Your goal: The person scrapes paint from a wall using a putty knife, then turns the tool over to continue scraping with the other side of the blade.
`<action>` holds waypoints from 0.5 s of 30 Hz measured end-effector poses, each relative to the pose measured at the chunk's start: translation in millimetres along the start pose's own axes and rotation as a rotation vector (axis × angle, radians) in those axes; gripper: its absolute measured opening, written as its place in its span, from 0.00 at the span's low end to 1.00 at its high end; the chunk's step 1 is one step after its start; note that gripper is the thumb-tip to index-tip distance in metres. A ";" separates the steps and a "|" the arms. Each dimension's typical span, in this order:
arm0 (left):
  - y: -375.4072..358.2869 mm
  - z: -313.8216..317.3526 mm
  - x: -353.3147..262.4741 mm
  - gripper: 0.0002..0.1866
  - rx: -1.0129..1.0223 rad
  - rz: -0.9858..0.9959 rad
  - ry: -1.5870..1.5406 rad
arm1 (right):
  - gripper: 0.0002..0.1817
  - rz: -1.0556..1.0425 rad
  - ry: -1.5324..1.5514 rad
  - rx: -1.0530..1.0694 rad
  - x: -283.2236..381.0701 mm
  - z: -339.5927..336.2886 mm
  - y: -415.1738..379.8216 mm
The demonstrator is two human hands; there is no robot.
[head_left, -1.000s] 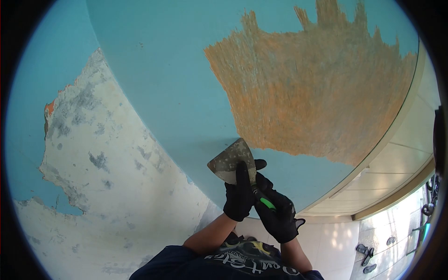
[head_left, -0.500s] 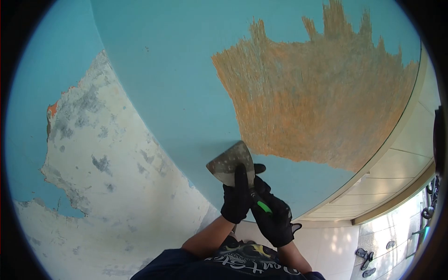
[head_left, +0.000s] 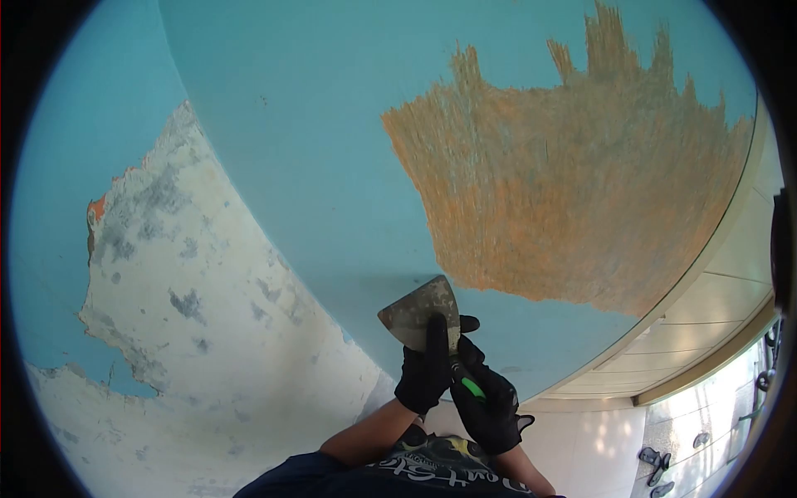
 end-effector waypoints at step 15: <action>-6.9 5.7 -3.2 0.28 0.048 0.000 -0.054 | 0.22 0.008 0.034 -0.025 -2.2 0.0 -10.1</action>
Point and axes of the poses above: each hand's wrist, its own y-axis towards the middle knuckle, its own z-axis out of the palm, x = y × z, the point moved 1 cm from there along y, towards the middle knuckle, and after that the axes turned 11 degrees about -z, right-handed, at the moved point
